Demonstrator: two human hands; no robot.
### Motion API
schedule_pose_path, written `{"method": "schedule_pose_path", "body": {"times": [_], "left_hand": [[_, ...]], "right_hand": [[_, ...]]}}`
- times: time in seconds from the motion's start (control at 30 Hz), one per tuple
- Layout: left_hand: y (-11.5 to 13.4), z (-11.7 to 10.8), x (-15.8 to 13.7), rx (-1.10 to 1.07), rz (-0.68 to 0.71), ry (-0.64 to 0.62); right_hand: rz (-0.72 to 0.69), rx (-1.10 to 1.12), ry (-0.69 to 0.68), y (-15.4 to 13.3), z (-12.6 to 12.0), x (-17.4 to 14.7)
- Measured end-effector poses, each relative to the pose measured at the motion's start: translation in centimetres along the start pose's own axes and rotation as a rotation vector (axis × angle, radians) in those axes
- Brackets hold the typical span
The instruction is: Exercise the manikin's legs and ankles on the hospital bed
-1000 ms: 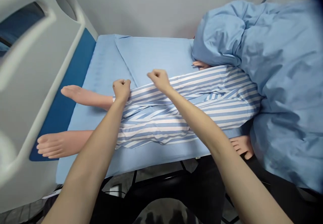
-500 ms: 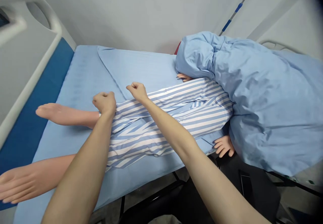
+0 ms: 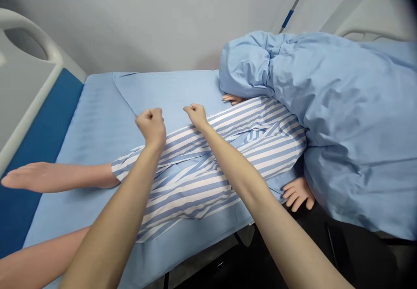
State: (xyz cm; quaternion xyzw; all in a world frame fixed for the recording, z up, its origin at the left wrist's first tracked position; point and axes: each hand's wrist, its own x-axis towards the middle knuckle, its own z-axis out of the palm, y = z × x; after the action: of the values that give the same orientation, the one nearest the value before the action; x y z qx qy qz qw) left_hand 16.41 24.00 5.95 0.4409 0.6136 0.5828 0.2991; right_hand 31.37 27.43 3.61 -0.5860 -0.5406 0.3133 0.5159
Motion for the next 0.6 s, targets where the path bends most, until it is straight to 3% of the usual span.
{"method": "schedule_pose_path", "body": {"times": [0.1,0.2,0.3,0.43,0.53,0.6], "left_hand": [[-0.7,2.6,-1.6,0.172,-0.003,-0.103],[-1.0,3.5,-2.0,0.346,0.064,-0.191],[1.1,5.8,-1.7,0.265,0.096,-0.276],[4.0,13.1,-3.0,0.061,0.144,-0.360],[3.4,18.3,-5.1,-0.010,0.167,-0.411],[2.0,20.0,-5.9,-0.021,0.186,-0.439]], "right_hand": [[-0.081,-0.018,0.004,-0.4,-3.3,2.3],[-0.122,-0.108,0.084,0.6,-8.1,4.0],[-0.123,-0.148,0.179,2.7,-11.0,4.4],[-0.119,-0.072,0.209,4.0,-11.1,4.7],[-0.112,-0.042,0.227,4.1,-11.7,5.3],[-0.144,-0.084,0.243,4.4,-13.3,5.9]]}}
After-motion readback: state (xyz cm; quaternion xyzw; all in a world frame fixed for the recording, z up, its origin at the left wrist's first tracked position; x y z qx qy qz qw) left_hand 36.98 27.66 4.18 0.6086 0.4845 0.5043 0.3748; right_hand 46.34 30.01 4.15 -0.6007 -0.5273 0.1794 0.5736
